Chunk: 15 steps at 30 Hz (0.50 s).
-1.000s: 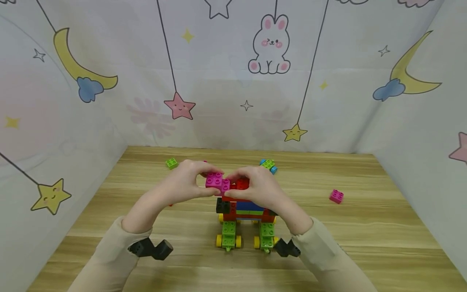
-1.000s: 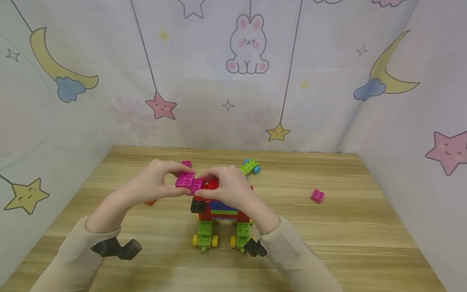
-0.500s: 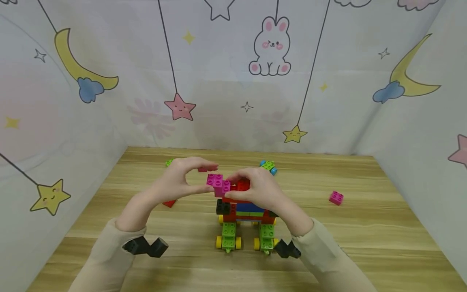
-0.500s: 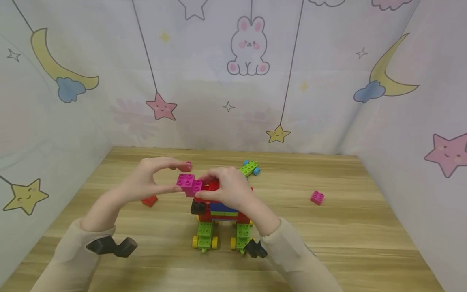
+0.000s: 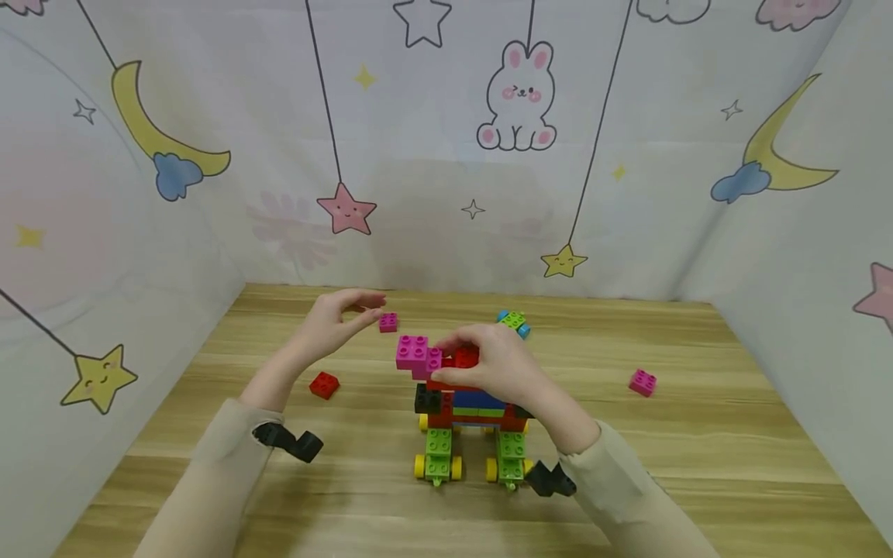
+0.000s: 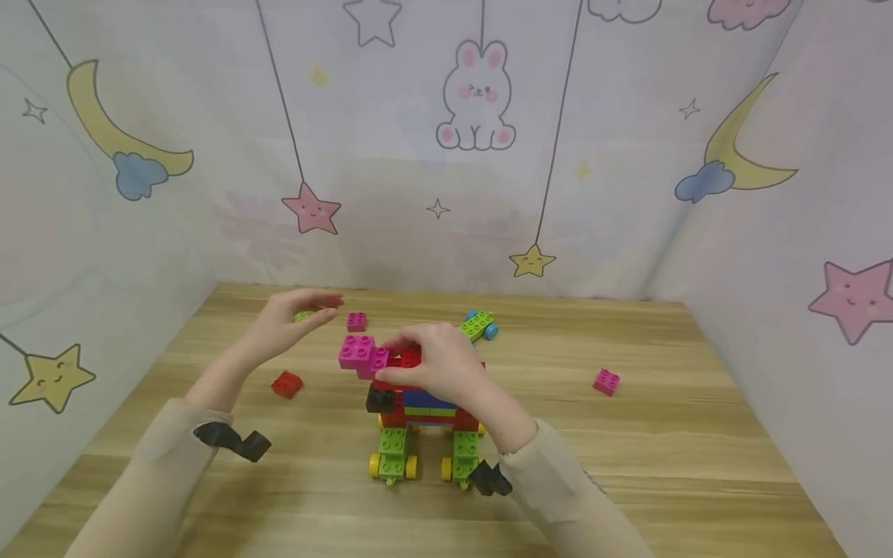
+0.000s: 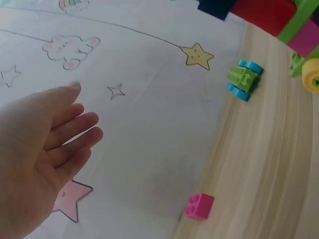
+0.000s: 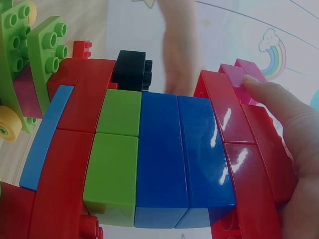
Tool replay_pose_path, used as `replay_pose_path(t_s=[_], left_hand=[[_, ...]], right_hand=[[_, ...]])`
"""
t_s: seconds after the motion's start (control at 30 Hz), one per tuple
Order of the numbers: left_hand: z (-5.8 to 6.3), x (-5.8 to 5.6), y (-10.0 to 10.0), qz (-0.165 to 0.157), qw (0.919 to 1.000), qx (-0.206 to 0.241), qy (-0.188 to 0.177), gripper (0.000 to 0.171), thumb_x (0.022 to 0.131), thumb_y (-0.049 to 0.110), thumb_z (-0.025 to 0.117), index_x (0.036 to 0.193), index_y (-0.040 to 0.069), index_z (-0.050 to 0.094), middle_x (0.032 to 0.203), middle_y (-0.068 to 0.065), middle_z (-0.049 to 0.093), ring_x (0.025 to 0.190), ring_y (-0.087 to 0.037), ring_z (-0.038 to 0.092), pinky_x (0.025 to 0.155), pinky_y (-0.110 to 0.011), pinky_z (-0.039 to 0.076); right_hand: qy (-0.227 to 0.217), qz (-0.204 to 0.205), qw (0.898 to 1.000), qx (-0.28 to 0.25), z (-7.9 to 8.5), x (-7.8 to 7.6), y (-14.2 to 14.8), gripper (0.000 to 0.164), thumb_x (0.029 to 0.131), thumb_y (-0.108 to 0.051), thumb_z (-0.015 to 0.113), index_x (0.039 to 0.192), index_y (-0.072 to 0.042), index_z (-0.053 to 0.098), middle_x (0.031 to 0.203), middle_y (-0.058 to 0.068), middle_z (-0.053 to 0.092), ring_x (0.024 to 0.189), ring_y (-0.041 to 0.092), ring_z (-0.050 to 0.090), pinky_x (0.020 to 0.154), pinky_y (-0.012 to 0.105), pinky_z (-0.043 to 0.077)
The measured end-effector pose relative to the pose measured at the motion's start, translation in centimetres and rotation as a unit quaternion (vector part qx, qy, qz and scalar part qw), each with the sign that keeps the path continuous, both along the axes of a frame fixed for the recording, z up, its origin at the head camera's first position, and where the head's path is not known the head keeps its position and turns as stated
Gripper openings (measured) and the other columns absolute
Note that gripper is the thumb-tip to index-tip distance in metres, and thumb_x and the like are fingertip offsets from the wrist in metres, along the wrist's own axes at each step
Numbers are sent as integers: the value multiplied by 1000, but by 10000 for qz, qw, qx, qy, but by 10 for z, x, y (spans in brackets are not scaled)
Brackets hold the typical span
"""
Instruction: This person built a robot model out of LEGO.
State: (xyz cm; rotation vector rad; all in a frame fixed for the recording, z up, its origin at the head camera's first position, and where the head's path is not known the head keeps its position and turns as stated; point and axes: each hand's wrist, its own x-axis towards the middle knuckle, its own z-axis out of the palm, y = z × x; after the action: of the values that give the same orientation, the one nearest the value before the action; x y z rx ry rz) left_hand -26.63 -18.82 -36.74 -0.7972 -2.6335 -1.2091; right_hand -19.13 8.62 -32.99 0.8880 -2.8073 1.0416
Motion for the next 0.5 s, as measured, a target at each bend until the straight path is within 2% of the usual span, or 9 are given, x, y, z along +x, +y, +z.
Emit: replay_pose_path(t_s=[0.23,0.5], left_hand=[[-27,-29,-1,385,9990,-44,-233,42,96,15,63,132,-4,56,129,-23,61,118,-39,57,102,-53,45],[-42,-48,6,417,9944,-432,-873,55,93,12,65,142,-2,46,141,-26,50,131,-42,46,109,-55,38]], right_hand=[[-31,-11,10000,-19,-1,0,0,34,84,-32,77,111,-11,73,101,0,73,86,12,63,75,22,51],[-83,-36,10000,-16,-1,0,0,34,84,-31,78,111,-12,73,101,0,73,86,12,63,75,24,52]])
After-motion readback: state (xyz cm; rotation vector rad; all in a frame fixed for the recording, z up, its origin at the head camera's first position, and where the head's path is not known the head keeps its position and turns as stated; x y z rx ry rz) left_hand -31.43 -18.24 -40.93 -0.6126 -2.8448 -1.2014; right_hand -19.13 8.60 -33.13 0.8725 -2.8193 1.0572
